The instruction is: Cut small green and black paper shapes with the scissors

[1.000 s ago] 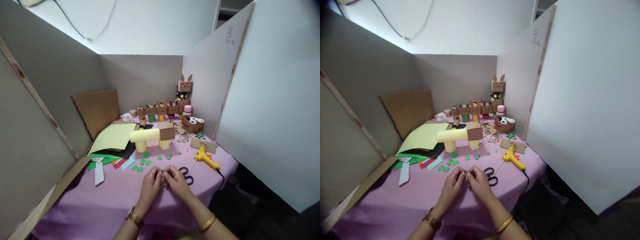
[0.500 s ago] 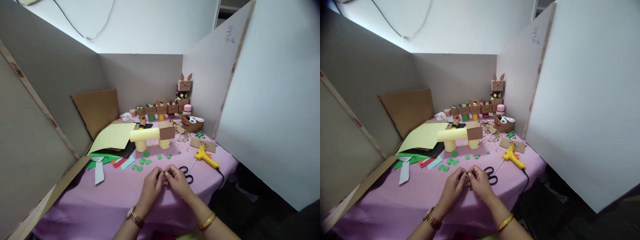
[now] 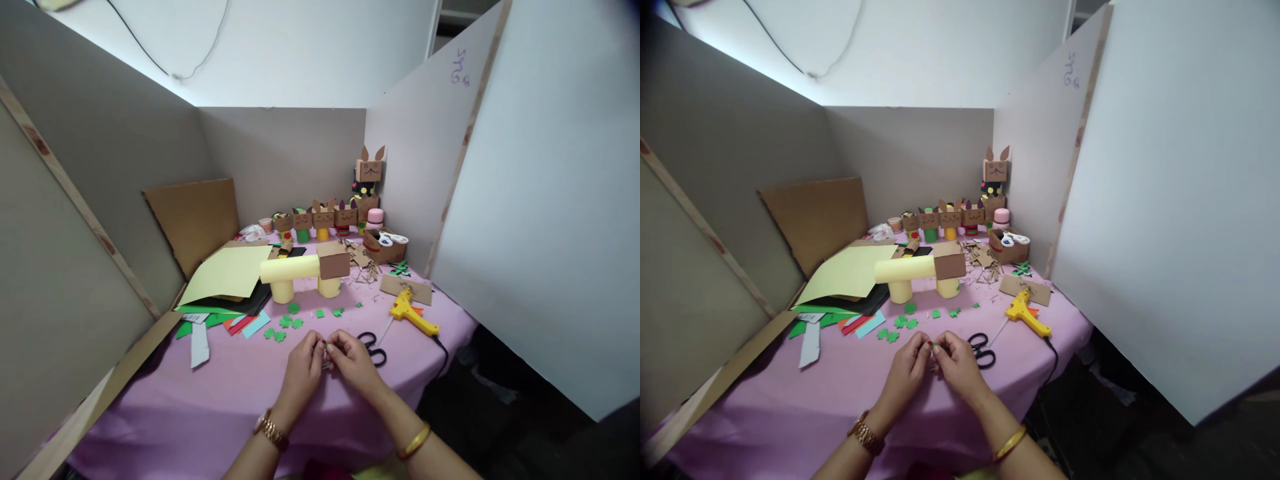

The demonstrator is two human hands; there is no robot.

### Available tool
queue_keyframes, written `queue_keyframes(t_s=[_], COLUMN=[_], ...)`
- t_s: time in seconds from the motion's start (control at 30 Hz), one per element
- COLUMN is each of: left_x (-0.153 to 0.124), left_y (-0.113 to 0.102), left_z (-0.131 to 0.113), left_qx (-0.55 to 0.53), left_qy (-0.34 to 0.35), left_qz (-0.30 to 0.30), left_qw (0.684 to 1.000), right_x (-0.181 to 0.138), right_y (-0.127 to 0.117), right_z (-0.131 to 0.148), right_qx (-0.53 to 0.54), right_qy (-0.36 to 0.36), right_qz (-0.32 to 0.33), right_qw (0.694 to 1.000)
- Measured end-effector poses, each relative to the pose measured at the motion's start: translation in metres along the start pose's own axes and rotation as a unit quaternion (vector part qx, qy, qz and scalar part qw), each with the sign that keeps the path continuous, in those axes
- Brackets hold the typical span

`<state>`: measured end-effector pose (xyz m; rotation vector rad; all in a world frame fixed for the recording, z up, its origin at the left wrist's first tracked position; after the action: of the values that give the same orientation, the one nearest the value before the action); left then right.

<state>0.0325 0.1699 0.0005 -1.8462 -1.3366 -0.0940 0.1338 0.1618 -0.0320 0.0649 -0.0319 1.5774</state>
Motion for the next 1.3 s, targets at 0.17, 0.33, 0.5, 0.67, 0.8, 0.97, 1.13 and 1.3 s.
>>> queue_keyframes(t_s=[0.17, 0.33, 0.5, 0.67, 0.8, 0.97, 1.13, 1.3], left_x=[0.001, 0.001, 0.001, 0.0, 0.001, 0.001, -0.001, -0.006], left_y=[0.002, 0.006, 0.007, 0.008, 0.008, 0.007, 0.009, 0.014], left_z=[0.002, 0.001, 0.0, -0.001, -0.004, -0.005, -0.008, -0.015], left_qx=[-0.014, -0.054, -0.054, -0.044, -0.04, -0.013, 0.051, 0.139], left_qy=[-0.01, -0.002, 0.005, 0.01, 0.018, 0.032, 0.054, 0.086], left_qz=[0.008, 0.033, 0.036, 0.044, 0.051, 0.047, 0.056, 0.055], left_qw=[1.0, 0.998, 0.998, 0.998, 0.998, 0.998, 0.996, 0.985], right_x=[0.0, 0.001, 0.0, -0.003, -0.003, -0.002, -0.003, -0.007], right_y=[-0.004, -0.005, -0.005, -0.003, -0.003, -0.003, -0.004, -0.009], right_z=[0.001, 0.0, 0.002, 0.003, 0.001, 0.0, 0.0, 0.0], right_qx=[0.007, 0.019, 0.002, -0.035, -0.038, -0.037, -0.056, -0.078], right_qy=[-0.002, -0.007, -0.017, -0.014, -0.004, -0.006, -0.015, -0.029], right_qz=[-0.018, -0.027, -0.028, -0.018, -0.021, -0.018, -0.015, -0.047], right_qw=[1.0, 0.999, 0.999, 0.999, 0.999, 0.999, 0.998, 0.995])
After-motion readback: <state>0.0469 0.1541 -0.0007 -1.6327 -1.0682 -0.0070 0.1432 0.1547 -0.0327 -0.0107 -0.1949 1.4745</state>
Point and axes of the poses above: each hand's wrist, its own x-axis towards the middle knuckle, its own y-axis out of the palm, z = x × y, the point moved 7 cm from there along x, towards the middle knuckle, and after that the axes turned 10 degrees about y, right-handed, at the moved point
